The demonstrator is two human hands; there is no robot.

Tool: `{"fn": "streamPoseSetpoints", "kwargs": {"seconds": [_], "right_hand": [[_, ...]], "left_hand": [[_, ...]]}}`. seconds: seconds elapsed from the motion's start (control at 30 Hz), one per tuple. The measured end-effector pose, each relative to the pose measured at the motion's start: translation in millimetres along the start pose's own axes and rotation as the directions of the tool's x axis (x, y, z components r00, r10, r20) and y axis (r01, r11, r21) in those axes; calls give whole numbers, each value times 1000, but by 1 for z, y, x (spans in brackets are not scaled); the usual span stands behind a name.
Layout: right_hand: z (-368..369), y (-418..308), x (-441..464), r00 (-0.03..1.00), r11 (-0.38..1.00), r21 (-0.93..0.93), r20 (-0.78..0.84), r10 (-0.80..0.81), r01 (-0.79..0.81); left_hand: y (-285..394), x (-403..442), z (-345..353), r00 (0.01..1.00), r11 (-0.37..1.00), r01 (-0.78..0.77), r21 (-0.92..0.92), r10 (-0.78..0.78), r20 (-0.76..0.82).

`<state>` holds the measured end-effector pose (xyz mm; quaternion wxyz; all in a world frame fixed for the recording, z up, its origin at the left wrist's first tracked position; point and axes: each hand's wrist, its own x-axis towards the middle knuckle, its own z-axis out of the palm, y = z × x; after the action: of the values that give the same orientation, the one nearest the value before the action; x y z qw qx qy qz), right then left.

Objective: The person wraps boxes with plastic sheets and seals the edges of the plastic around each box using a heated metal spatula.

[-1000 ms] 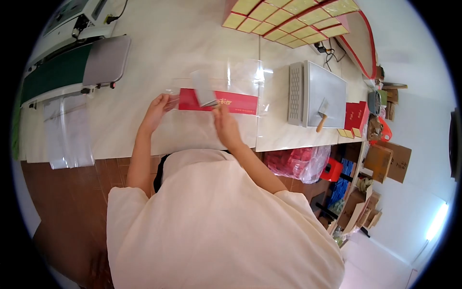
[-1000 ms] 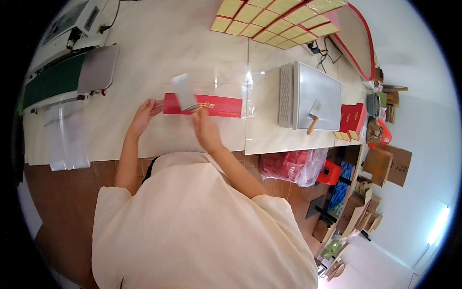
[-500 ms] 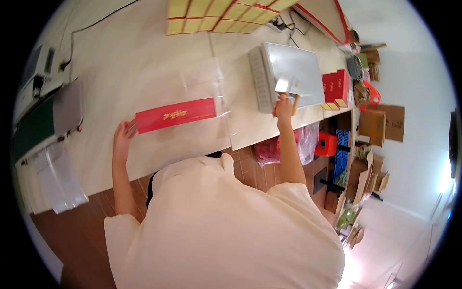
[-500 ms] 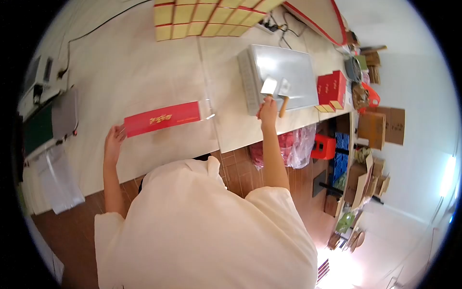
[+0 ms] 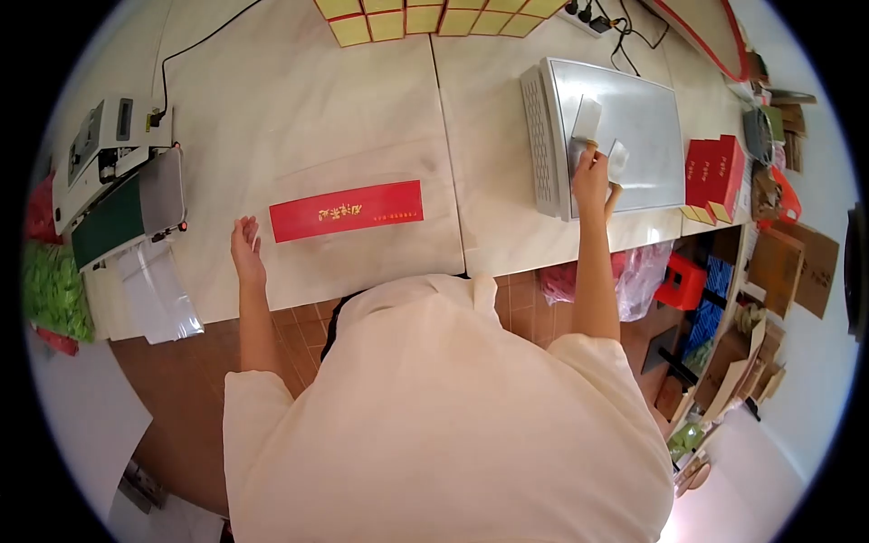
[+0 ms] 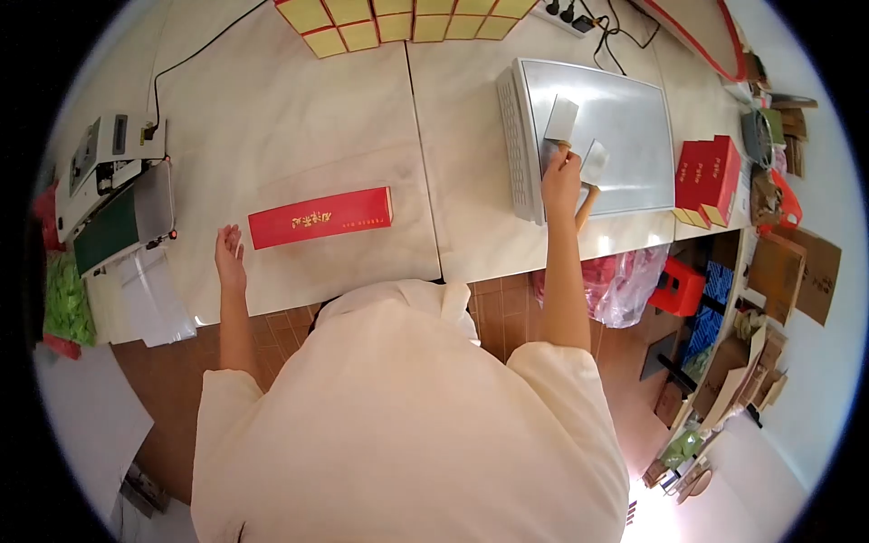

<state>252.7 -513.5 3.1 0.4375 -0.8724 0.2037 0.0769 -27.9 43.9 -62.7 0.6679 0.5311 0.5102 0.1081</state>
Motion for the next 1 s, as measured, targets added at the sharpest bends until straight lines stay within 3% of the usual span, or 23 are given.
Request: {"fn": "streamPoseSetpoints", "kwargs": {"seconds": [0.03,0.07,0.1,0.17,0.2,0.23,0.33,0.43,0.5,0.57,0.63,0.77,0.87,0.93,1.0], "right_hand": [[6,0,-9,950,920,-348,-182,-252,177],[11,-1,-19,810,696,-675,-251,-530,246],[13,-10,-30,815,695,-672,-237,-529,256],[20,-37,-57,689,612,-600,-135,-712,515],[31,-42,-70,696,616,-588,-122,-708,524],[46,-47,-82,700,602,-502,8,-714,620],[96,-69,-118,562,534,-180,334,-757,826],[154,-82,-159,406,462,15,453,-794,886],[191,-86,-183,300,356,6,525,-796,935],[224,-91,-200,264,307,-23,574,-775,952],[249,-94,-207,255,271,-82,664,-703,959],[259,-96,-213,277,331,-62,702,-656,942],[236,-102,-218,316,362,-60,634,-706,930],[216,-108,-223,265,334,40,524,-810,942],[199,-111,-228,286,341,26,488,-825,940]], "left_hand": [[1,-4,3,997,1000,-15,9,15,-73],[-1,-7,4,996,1000,-13,14,14,-86],[-6,-10,3,990,1000,-25,13,26,-140],[-21,-15,-4,976,999,-31,23,35,-217],[-31,-12,-7,965,1000,-19,-17,14,-261],[-42,-7,-12,952,998,-14,-59,-5,-305],[-69,-21,-13,959,994,-36,-102,5,-283],[-79,-41,-5,963,984,58,-166,-99,-251],[-75,-50,7,955,967,145,-212,-193,-226],[-63,-52,19,950,952,187,-244,-239,-202],[-67,-58,21,957,928,257,-269,-284,-62],[-69,-49,28,969,899,240,-366,-244,36],[-41,-56,45,941,757,315,-573,-327,85],[-18,-71,54,965,745,237,-623,-105,241],[12,-84,65,958,701,237,-673,-55,280]]}}
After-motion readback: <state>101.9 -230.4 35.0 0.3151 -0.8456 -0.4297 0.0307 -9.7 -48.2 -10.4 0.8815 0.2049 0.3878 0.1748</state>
